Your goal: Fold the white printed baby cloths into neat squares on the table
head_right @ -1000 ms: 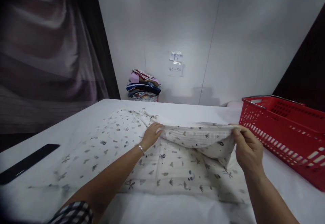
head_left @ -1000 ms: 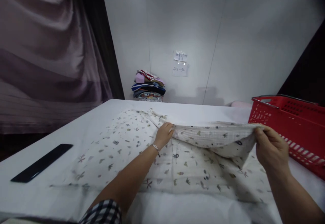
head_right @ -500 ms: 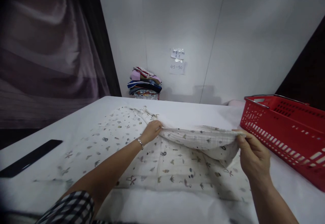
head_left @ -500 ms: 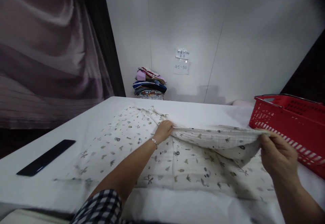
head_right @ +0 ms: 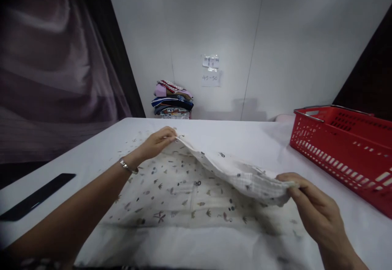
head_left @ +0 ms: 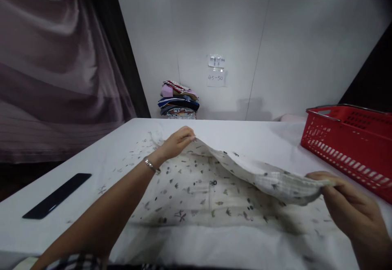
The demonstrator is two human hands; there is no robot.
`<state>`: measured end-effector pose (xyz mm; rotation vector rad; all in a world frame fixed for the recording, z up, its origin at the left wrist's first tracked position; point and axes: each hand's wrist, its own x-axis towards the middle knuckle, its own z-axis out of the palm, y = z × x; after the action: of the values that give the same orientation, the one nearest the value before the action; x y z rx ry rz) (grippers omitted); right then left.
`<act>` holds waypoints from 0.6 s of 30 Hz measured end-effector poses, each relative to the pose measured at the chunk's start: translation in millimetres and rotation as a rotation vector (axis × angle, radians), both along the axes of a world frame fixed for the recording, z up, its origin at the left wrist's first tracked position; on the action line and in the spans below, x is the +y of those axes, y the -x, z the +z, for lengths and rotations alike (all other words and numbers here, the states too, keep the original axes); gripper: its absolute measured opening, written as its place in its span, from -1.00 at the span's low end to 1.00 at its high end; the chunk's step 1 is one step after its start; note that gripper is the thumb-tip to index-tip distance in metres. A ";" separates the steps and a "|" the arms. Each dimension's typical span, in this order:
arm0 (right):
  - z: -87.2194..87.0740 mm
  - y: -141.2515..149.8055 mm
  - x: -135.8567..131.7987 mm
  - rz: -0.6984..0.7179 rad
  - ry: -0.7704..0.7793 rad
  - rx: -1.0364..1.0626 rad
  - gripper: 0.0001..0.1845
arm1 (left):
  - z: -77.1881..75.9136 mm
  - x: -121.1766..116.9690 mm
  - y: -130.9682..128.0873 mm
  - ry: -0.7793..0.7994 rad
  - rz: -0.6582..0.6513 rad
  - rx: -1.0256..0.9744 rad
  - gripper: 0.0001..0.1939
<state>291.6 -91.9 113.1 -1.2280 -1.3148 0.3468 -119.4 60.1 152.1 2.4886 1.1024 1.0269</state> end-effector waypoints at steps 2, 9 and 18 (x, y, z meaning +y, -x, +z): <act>4.1 2.9 -19.3 0.141 0.050 -0.041 -0.78 | -6.3 7.9 -15.4 0.135 -0.079 0.035 -0.75; -0.8 -7.2 -53.1 0.304 0.212 -0.128 -0.78 | -53.3 35.8 -70.1 0.458 -0.207 0.182 -0.75; -6.5 -22.1 -58.4 0.096 0.230 -0.014 -0.76 | -66.9 46.9 -76.5 0.615 -0.327 0.307 -0.82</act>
<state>313.7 -150.3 106.5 -1.3625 -1.3765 0.5713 -42.9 106.9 85.2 2.2315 0.8672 0.1715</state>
